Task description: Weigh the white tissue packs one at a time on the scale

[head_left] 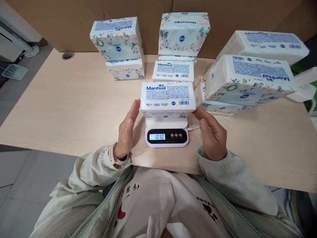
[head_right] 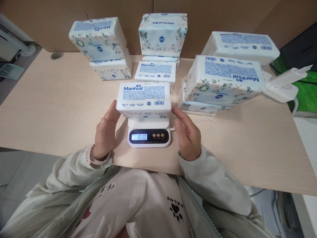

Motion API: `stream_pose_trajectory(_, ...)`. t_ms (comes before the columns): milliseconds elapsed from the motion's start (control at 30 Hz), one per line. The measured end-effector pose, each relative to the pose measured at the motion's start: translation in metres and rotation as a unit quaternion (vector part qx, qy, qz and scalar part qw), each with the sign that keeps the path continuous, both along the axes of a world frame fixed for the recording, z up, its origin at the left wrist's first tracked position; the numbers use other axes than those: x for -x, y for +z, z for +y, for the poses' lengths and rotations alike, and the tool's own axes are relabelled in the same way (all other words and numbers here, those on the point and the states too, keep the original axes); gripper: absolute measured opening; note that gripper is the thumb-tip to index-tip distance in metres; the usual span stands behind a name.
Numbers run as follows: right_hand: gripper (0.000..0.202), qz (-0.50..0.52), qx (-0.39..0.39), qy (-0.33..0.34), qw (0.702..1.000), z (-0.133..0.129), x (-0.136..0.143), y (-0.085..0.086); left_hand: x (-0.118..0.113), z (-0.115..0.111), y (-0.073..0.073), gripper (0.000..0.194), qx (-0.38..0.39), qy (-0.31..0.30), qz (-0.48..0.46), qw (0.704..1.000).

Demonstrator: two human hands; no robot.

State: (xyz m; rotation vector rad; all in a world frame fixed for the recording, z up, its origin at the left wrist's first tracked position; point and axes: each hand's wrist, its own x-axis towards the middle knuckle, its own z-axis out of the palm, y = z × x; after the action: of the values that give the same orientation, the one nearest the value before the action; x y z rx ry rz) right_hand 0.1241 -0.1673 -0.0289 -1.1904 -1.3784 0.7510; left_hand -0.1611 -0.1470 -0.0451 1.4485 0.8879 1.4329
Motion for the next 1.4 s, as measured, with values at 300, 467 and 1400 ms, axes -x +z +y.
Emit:
stream_pose_trajectory(300,0.039,-0.003,-0.001,-0.002,1.0,-0.0001,-0.0003,-0.0001,-0.0004,-0.0012,0.0016,0.054,-0.005,-0.004,0.002,1.0)
stream_pose_trajectory(467,0.039,0.005,-0.003,0.001,1.0,0.0,-0.0008,-0.0016,-0.0003,-0.0009,0.0018,0.056,-0.004,-0.003,0.003,1.0)
stream_pose_trajectory(1400,0.039,0.006,-0.014,-0.001,1.0,0.001,0.0003,-0.0012,-0.0007,0.0004,0.0022,0.059,0.006,0.005,0.0,1.0)
